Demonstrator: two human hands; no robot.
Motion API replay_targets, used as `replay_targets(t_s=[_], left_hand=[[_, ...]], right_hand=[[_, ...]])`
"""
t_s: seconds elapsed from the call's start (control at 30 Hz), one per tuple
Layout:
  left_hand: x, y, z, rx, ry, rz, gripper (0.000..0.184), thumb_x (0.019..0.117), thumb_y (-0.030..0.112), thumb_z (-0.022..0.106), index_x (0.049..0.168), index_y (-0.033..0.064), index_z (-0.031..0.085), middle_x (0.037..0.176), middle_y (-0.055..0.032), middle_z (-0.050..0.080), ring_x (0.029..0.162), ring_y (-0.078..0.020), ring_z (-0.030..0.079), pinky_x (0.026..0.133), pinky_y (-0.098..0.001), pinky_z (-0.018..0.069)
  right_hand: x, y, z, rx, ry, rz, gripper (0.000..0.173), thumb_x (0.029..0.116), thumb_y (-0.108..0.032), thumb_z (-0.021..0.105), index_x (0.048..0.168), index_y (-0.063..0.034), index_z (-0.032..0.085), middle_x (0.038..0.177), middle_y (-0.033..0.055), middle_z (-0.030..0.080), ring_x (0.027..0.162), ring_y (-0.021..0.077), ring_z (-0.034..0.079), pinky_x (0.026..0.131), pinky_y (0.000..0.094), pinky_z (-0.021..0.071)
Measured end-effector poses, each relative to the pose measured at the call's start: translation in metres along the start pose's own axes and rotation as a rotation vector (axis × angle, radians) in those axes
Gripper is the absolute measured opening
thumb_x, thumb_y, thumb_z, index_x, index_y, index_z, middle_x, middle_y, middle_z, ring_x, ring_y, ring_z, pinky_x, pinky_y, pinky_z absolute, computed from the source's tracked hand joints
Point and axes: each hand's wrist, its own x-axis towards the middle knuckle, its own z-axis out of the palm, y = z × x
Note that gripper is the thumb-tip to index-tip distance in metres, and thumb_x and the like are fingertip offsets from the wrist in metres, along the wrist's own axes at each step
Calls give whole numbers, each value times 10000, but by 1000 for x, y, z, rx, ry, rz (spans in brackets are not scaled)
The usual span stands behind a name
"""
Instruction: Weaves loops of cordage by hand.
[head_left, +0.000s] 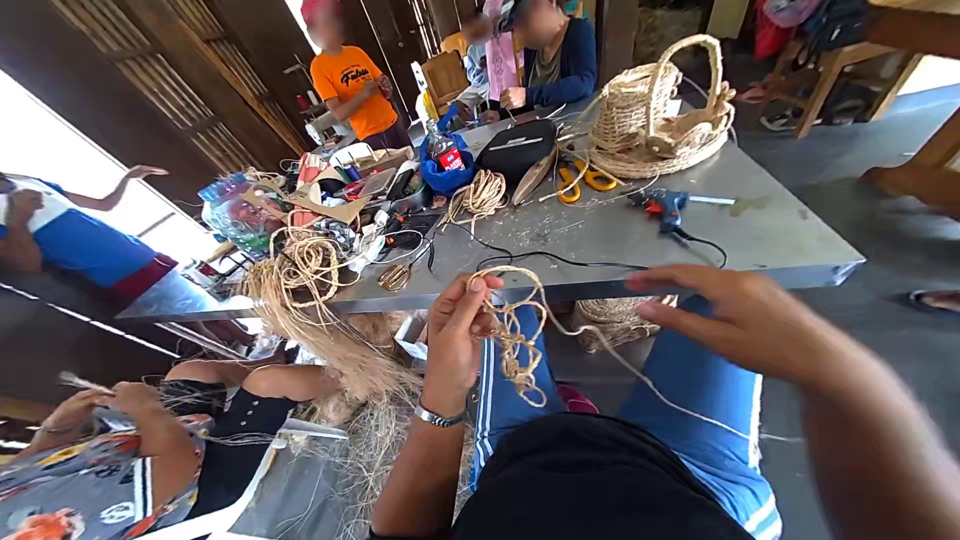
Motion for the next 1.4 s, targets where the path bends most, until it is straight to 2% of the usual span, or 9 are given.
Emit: replay_targets(t_s=[0.1,0.17,0.3,0.37,0.53,0.77,0.97,1.17,1.4], left_hand=[[1,-4,7,-22,-40,-4,231,1059,181,512,1017,106,727,813,34,637,595,4,500,553,-151,437],[0,-7,10,-44,-51,-16,242,1066,206,504,1037,121,728,826,40,636,599,3,500,551,-148,434],[-6,-16,17,-40,-108,-16,290,1097,292,441,1164,155,687,1060,33,655,642,11,509,561,-140,441],[-8,-22,18,8,-140,-1,341,1110,301,395,1293,144,637,1230,0,652,691,-3,538,609,-161,464],[-13,-23,17,78,-145,-27,366,1106,293,397,1361,142,610,1290,-3,574,832,-47,575,726,-205,514],[-13,-27,9,234,-112,35,352,1112,298,406,1331,145,636,1151,7,616,813,-60,596,729,-222,538],[-10,-28,8,289,-71,106,345,1111,269,416,1186,89,700,1036,-10,690,976,-124,642,918,-331,536],[-13,-23,11,229,-117,118,342,1107,256,432,1292,102,676,1020,-2,678,856,-89,628,797,-282,556],[-18,-25,8,349,-66,106,331,1105,210,438,1275,77,689,1029,-4,702,718,-24,589,617,-158,487]], right_hand=[[41,-25,41,99,46,-77,370,1053,-407,532,1142,-81,683,976,20,722,886,114,707,805,361,610],[51,-38,54,190,77,-95,314,1079,-367,494,1079,-102,662,830,-31,672,725,43,647,660,258,568],[52,-50,56,252,126,-56,207,1075,-257,529,1074,-92,655,794,-10,654,609,36,615,535,201,541],[50,-49,54,223,195,-42,178,1060,-226,557,1088,-103,684,849,-11,664,656,27,598,579,183,512],[52,-37,51,304,318,-33,186,1004,-149,640,1169,-96,706,1020,-16,751,675,9,590,575,176,463],[39,-31,50,271,231,-60,143,1019,-118,603,1108,-119,716,975,-34,728,658,1,584,573,162,486],[37,-33,54,213,123,-101,107,1000,-186,649,1052,-133,725,948,-39,711,788,22,668,664,189,578],[40,-30,60,81,111,-204,196,1031,-146,540,1100,-113,721,974,9,660,821,73,629,729,243,563],[44,-41,66,-23,169,-55,463,965,32,474,1170,-249,780,1041,85,556,868,157,584,673,300,520]])
